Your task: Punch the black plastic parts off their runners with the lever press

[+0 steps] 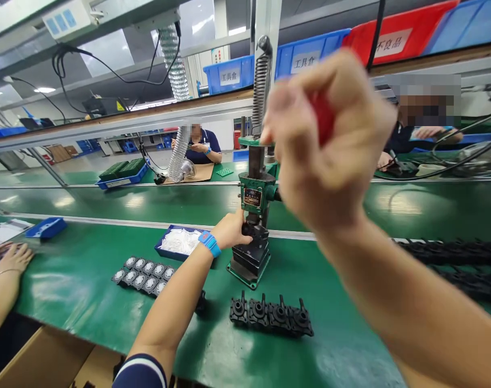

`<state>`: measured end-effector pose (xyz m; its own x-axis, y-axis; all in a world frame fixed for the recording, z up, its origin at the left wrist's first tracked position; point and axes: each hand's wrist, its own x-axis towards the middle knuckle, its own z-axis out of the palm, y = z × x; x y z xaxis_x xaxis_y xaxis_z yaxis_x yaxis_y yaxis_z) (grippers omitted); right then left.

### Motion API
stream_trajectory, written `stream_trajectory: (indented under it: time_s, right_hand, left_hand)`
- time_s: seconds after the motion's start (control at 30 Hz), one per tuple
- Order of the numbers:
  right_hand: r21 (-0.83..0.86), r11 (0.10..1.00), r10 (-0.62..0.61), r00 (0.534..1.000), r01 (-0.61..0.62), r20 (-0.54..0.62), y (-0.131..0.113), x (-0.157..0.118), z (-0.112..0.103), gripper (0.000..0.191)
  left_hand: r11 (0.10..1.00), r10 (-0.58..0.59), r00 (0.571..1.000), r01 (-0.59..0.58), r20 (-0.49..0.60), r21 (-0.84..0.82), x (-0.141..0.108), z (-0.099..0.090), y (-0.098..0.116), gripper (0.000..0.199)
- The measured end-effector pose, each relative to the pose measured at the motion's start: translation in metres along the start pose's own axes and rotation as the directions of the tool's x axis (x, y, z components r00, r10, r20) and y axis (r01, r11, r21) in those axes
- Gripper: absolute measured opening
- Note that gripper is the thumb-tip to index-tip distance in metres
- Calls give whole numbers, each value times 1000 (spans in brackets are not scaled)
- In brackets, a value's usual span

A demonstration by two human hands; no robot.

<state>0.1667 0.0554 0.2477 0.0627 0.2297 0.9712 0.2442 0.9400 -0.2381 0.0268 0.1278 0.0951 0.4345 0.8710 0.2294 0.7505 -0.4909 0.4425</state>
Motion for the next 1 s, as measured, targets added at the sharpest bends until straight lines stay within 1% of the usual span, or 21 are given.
stream_trajectory:
  time_s: [0.07, 0.13, 0.2, 0.27, 0.33, 0.4, 0.43, 0.47, 0.5, 0.53, 0.57, 0.6, 0.63, 0.67, 0.7, 0.73, 0.8, 0.83, 0.9, 0.93, 1.0]
  right_hand:
    - [158, 977, 151, 988, -145, -31, 23, 38, -2, 20]
    - [212, 919, 350, 935, -332, -54, 49, 67, -5, 17]
    - [183, 862, 490, 869, -472, -67, 72, 82, -9, 14]
    - [146, 849, 520, 853, -508, -55, 84, 86, -12, 11]
    - [129, 856, 501, 865, -501, 35, 84, 83, -19, 10]
    - [107, 889, 440, 895, -446, 77, 77, 72, -31, 11]
    - [76, 919, 385, 922, -387, 39, 73, 62, -39, 12]
    - [20, 949, 314, 949, -313, -40, 71, 49, -49, 10]
    - [-84, 968, 222, 965, -235, -140, 71, 31, -59, 6]
    - [-188, 962, 153, 960, -199, -234, 74, 10, -69, 5]
    - [-317, 924, 136, 960, -212, -246, 81, -14, -78, 15]
    - [-466, 855, 173, 973, -226, -155, 90, -39, -85, 27]
    - [-510, 827, 274, 962, -237, -4, 102, -66, -90, 26]
    - [-528, 818, 345, 930, -229, 131, 114, -93, -91, 26]
    - [-536, 817, 410, 867, -211, 284, 127, -118, -90, 27]
    - [-542, 819, 455, 788, -187, 415, 139, -141, -86, 24]
    - [-562, 814, 515, 628, -144, 584, 158, -177, -73, 15]
    - [-574, 809, 535, 559, -123, 634, 166, -190, -66, 19]
    - [-595, 800, 562, 453, -84, 692, 177, -207, -52, 40]
    - [-599, 798, 569, 413, -67, 711, 181, -212, -47, 50]
    - [-603, 796, 576, 362, -46, 733, 187, -219, -40, 61]
  left_hand:
    - [1000, -6, 1000, 5, 28, 15, 1, -5, -2, 60]
    - [1000, -3, 999, 2, 53, 17, -2, -12, -4, 56]
    - [1000, 2, 997, -3, 71, 10, -9, -19, -5, 52]
    - [1000, 9, 996, -9, 86, -1, -16, -26, -5, 47]
    - [999, 29, 994, -26, 106, -30, -25, -33, -4, 43]
    - [995, 61, 990, -51, 123, -83, -34, -38, -3, 40]
    - [992, 76, 989, -61, 128, -115, -38, -41, -3, 39]
    - [988, 85, 988, -66, 129, -142, -43, -44, -4, 38]
    - [985, 85, 988, -64, 126, -160, -47, -46, -5, 38]
    - [985, 75, 990, -55, 122, -164, -52, -49, -7, 38]
    - [986, 62, 991, -43, 119, -159, -56, -51, -8, 39]
    - [988, 47, 992, -30, 115, -149, -60, -53, -10, 40]
    - [990, 35, 993, -20, 112, -138, -63, -55, -11, 41]
    - [991, 29, 994, -14, 110, -131, -66, -56, -12, 41]
    - [991, 27, 993, -13, 111, -131, -69, -57, -12, 41]
    - [990, 30, 993, -14, 113, -141, -71, -57, -11, 41]
    - [985, 26, 993, -6, 112, -174, -77, -57, -8, 45]
    - [982, 14, 994, 7, 111, -188, -80, -57, -6, 49]
    - [977, -12, 994, 35, 113, -210, -88, -56, -2, 58]
    - [976, -20, 993, 44, 114, -215, -92, -56, 0, 62]
    - [973, -14, 993, 40, 116, -225, -100, -57, 3, 69]
